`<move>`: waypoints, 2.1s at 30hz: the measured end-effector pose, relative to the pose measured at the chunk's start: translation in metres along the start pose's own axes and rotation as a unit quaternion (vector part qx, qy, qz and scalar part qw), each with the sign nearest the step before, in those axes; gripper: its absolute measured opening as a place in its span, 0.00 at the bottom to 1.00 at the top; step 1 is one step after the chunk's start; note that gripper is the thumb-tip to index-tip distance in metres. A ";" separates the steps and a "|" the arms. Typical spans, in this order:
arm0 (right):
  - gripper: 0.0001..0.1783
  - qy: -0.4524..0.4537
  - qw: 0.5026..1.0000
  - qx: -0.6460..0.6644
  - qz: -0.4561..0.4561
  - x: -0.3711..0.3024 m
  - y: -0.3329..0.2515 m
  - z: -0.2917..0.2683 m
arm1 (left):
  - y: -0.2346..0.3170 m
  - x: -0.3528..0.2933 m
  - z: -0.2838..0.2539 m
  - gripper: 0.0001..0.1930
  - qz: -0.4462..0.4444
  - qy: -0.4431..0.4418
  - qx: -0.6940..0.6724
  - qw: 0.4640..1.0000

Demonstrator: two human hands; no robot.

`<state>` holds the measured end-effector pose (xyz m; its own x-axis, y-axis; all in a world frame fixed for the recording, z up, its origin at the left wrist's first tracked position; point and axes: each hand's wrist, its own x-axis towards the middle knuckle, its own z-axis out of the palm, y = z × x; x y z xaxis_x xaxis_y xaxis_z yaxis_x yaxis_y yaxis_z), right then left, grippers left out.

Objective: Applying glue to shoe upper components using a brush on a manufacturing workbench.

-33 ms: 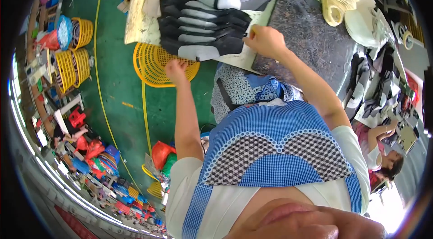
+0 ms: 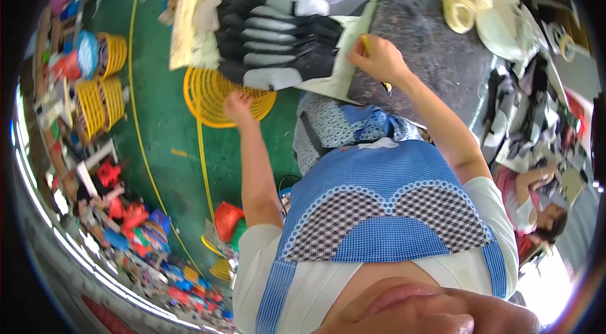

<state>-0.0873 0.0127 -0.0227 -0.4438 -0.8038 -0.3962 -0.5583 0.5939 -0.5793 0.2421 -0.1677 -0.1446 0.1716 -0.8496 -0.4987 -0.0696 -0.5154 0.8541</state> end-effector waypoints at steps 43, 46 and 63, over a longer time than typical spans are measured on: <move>0.51 0.555 0.659 0.409 0.301 -0.082 0.349 -0.176 | 0.025 -0.322 0.533 0.50 0.170 -0.646 0.316 0.674; 0.52 0.562 0.684 0.385 0.260 -0.100 0.351 -0.167 | 0.012 -0.333 0.532 0.50 0.134 -0.626 0.311 0.702; 0.36 0.460 0.820 0.024 0.341 -0.329 0.313 -0.081 | -0.012 -0.381 0.372 0.14 0.178 -0.759 0.245 0.576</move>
<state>-0.1722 0.4658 -0.0158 -0.9942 0.0942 0.0523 0.0574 0.8739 -0.4827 -0.1882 0.1211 -0.0200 -0.9707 0.1630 -0.1764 -0.1671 0.0693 0.9835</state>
